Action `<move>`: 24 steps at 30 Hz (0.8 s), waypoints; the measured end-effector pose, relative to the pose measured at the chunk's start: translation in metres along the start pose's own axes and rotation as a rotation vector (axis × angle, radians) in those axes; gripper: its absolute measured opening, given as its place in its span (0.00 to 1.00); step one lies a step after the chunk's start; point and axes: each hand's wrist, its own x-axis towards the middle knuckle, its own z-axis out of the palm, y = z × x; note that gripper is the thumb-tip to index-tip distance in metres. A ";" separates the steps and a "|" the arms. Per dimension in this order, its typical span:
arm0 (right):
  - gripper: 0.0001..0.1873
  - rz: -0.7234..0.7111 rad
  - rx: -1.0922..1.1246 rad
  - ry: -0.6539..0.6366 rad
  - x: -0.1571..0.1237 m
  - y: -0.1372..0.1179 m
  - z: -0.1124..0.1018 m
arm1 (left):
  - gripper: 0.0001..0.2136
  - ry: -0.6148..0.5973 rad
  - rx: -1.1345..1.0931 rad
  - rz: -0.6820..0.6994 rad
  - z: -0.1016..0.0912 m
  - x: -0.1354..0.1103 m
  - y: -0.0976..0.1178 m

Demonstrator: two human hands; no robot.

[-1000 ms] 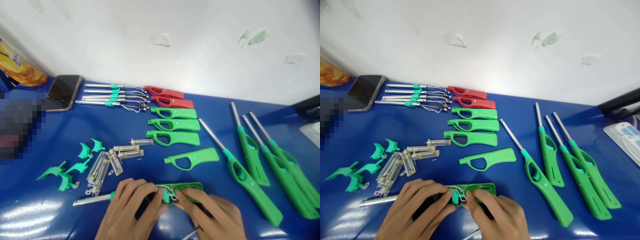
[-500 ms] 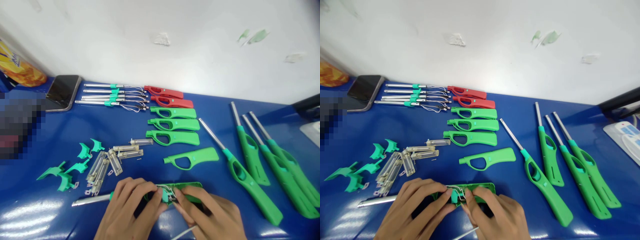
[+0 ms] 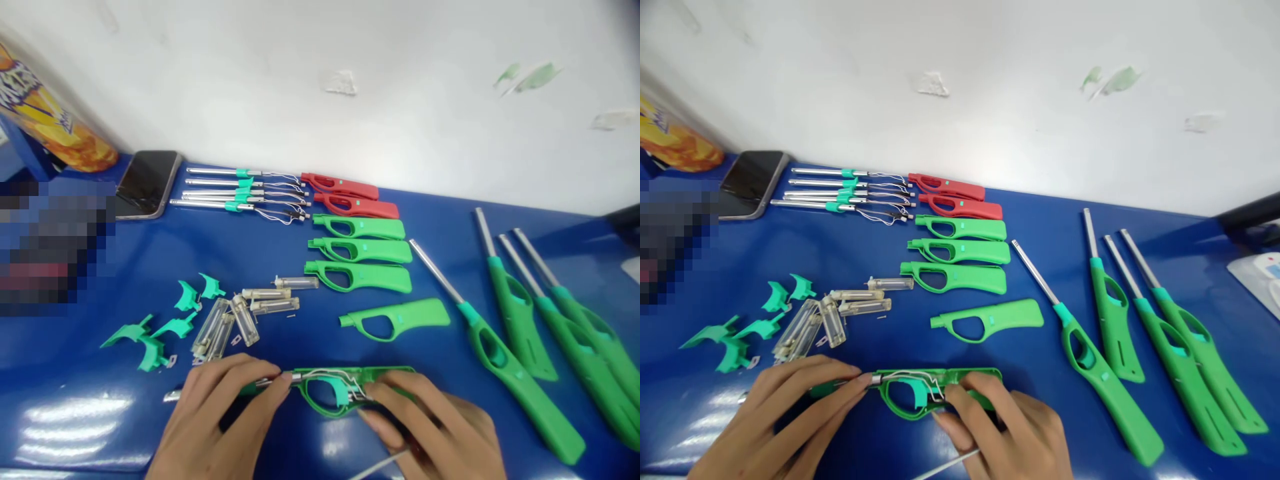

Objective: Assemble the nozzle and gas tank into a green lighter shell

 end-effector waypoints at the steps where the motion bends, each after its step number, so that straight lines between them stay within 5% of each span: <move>1: 0.18 -0.008 0.002 0.000 0.000 0.001 0.000 | 0.19 -0.011 0.004 -0.006 0.001 -0.001 -0.002; 7: 0.10 -0.018 0.019 -0.075 -0.013 0.008 0.002 | 0.22 -0.025 0.044 0.024 -0.002 0.004 -0.004; 24: 0.09 -0.013 0.027 -0.112 -0.020 0.012 0.003 | 0.23 -0.071 0.113 0.166 -0.007 0.013 -0.014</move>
